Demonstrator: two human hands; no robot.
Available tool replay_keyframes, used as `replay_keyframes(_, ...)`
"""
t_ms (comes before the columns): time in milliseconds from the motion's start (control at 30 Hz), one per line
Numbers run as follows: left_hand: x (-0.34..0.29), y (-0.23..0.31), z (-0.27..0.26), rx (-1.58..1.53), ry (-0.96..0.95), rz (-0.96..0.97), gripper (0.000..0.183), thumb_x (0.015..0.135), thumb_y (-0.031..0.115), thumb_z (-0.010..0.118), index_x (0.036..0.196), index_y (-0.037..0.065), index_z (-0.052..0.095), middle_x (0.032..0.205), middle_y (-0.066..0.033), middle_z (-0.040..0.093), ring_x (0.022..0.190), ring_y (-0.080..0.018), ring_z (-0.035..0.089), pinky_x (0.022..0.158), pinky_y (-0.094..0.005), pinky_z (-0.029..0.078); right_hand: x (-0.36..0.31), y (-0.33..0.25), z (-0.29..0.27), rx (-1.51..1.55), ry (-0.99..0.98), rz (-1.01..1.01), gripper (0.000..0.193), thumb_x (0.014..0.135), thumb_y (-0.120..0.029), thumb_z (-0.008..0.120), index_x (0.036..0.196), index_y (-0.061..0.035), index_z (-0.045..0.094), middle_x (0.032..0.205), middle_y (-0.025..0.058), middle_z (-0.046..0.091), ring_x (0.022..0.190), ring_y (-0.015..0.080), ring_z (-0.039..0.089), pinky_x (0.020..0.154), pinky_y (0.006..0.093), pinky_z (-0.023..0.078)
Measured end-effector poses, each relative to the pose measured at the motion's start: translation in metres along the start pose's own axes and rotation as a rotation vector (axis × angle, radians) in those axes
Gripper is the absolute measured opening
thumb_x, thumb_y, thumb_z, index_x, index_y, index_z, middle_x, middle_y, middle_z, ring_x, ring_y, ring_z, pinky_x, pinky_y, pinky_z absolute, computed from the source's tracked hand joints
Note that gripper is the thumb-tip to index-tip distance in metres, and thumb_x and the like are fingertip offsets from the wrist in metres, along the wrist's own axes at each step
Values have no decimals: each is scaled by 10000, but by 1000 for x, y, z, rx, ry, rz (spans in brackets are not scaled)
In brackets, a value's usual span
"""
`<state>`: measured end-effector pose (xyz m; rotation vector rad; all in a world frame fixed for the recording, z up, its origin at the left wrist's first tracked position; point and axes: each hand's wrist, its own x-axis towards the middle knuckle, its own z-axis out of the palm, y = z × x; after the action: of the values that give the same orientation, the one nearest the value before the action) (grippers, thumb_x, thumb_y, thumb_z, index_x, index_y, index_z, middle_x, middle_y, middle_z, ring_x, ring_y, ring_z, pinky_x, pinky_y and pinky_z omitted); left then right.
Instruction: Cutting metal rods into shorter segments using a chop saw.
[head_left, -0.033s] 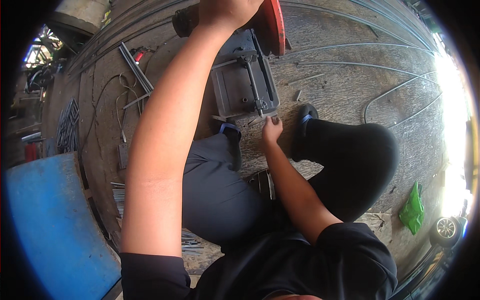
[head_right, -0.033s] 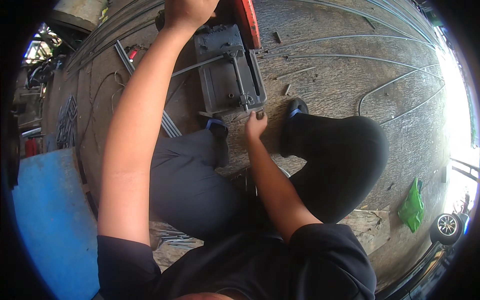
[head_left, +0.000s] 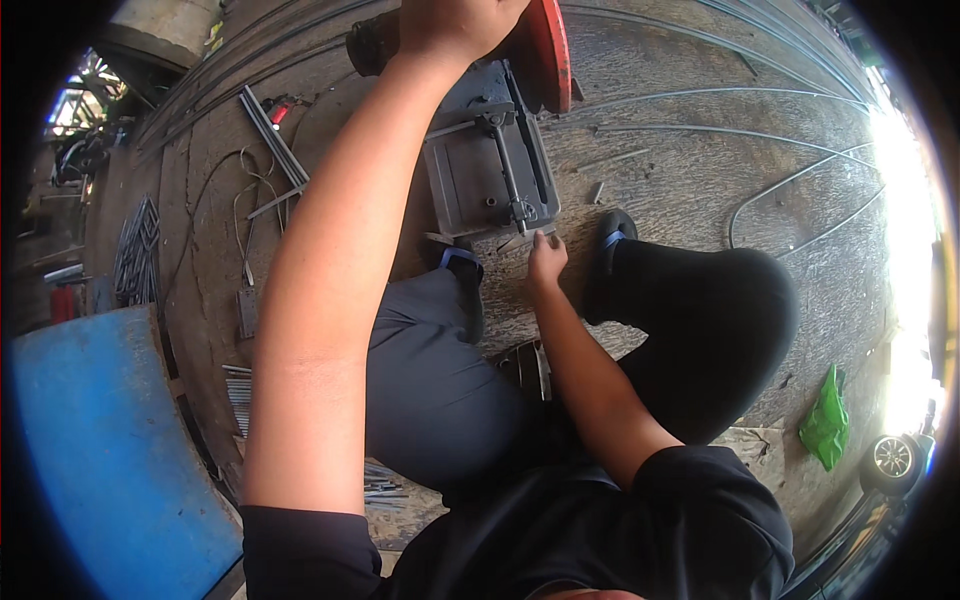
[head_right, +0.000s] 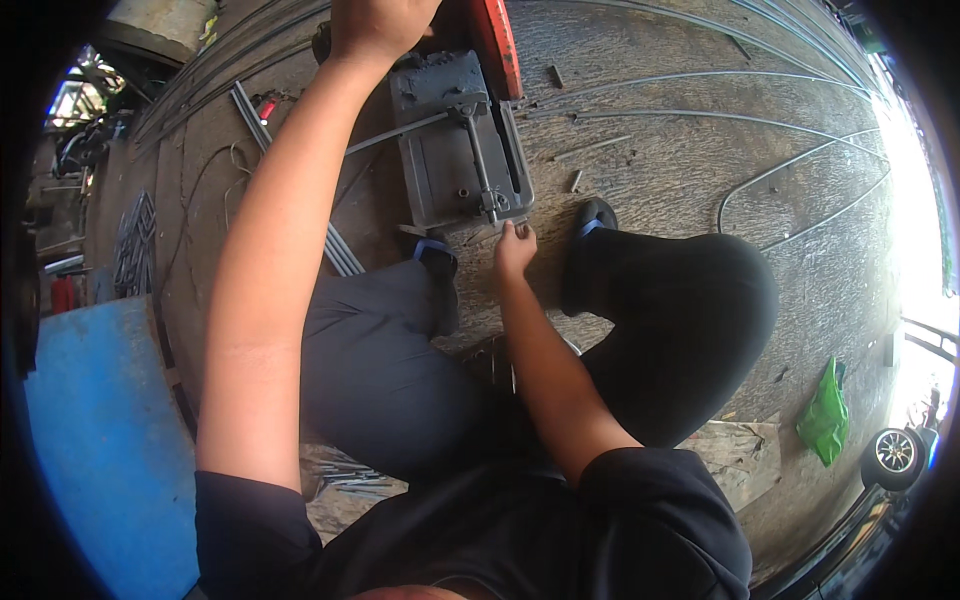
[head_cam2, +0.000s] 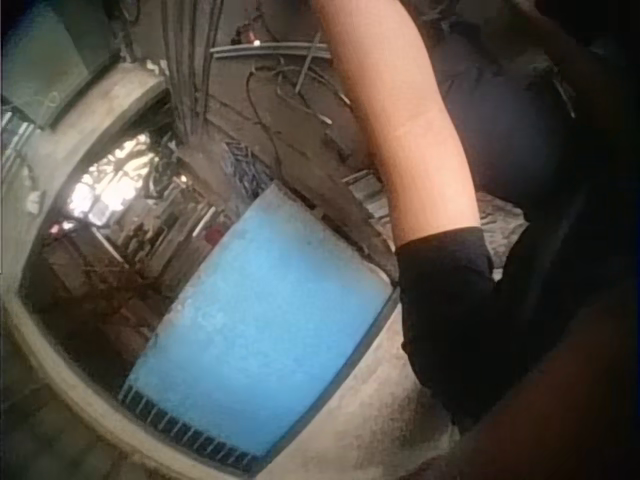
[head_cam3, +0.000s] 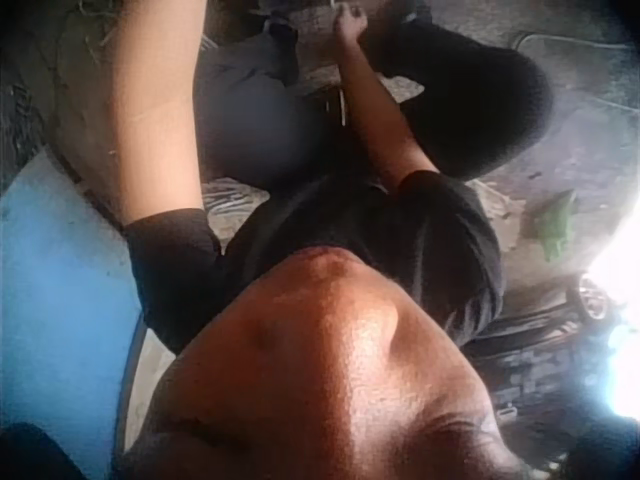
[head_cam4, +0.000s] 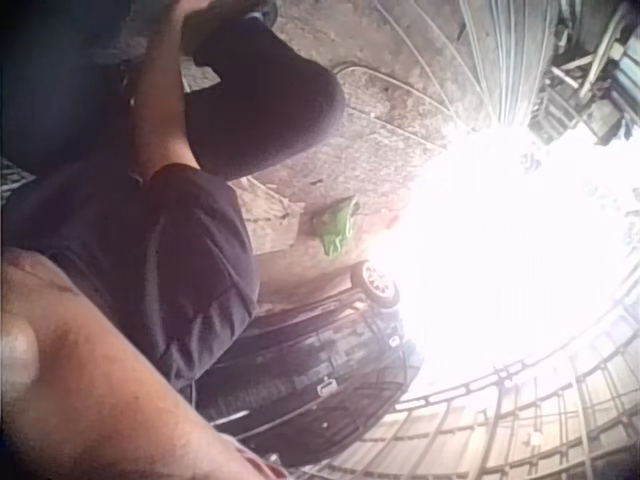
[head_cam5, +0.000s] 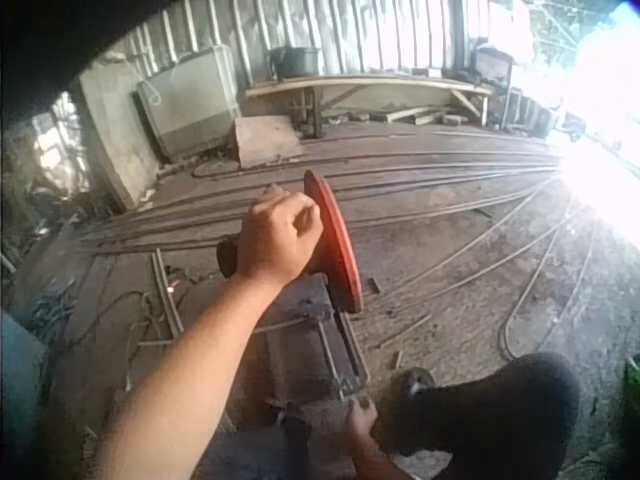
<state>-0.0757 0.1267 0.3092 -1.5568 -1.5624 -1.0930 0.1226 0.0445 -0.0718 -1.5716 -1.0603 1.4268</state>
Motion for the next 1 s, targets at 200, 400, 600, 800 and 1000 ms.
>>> replay_keyframes(200, 1, -4, 0, -38, -3, -14, 66, 770, 63, 628, 728, 17, 604, 697, -164, 611, 701, -355, 606, 626, -420, 483, -52, -13, -4, -203, -444, -242, 185, 766, -42, 571, 912, 51, 639, 774, 133, 666, 641, 275, 611, 651, 400, 491)
replay_keyframes(400, -3, -3, 3, -45, -13, -66, 72, 779, 67, 626, 741, 11, 602, 703, -168, 616, 699, -352, 621, 610, -408, 487, -107, -26, -7, -317, -661, -173, 160, 745, -72, 628, 863, 27, 672, 812, 177, 686, 761, 273, 674, 724, 377, 516)
replay_keyframes(600, 1, -4, 3, -45, -19, -51, 80, 791, 86, 633, 754, 18, 611, 714, -161, 623, 702, -343, 630, 608, -399, 495, -63, -10, 4, -163, -131, 17, 686, 734, -156, 776, 1292, 66, 445, 1210, 272, 562, 1161, 324, 549, 946, 375, 436)
replay_keyframes(800, -3, -5, 1, -11, 8, -10, 85, 794, 93, 633, 762, 17, 610, 729, -160, 625, 702, -349, 626, 606, -399, 494, -63, -18, 0, -163, -207, -205, 582, 815, -168, 696, 1280, 86, 455, 1262, 301, 515, 1215, 393, 489, 1009, 412, 381)
replay_keyframes(1000, -8, -10, -4, -10, -10, -18, 78, 788, 90, 637, 760, 23, 610, 723, -160, 619, 692, -347, 619, 605, -405, 490, -92, -39, -9, -697, -702, -305, 535, 809, -214, 672, 1228, 77, 512, 1265, 309, 509, 1198, 413, 494, 999, 414, 391)
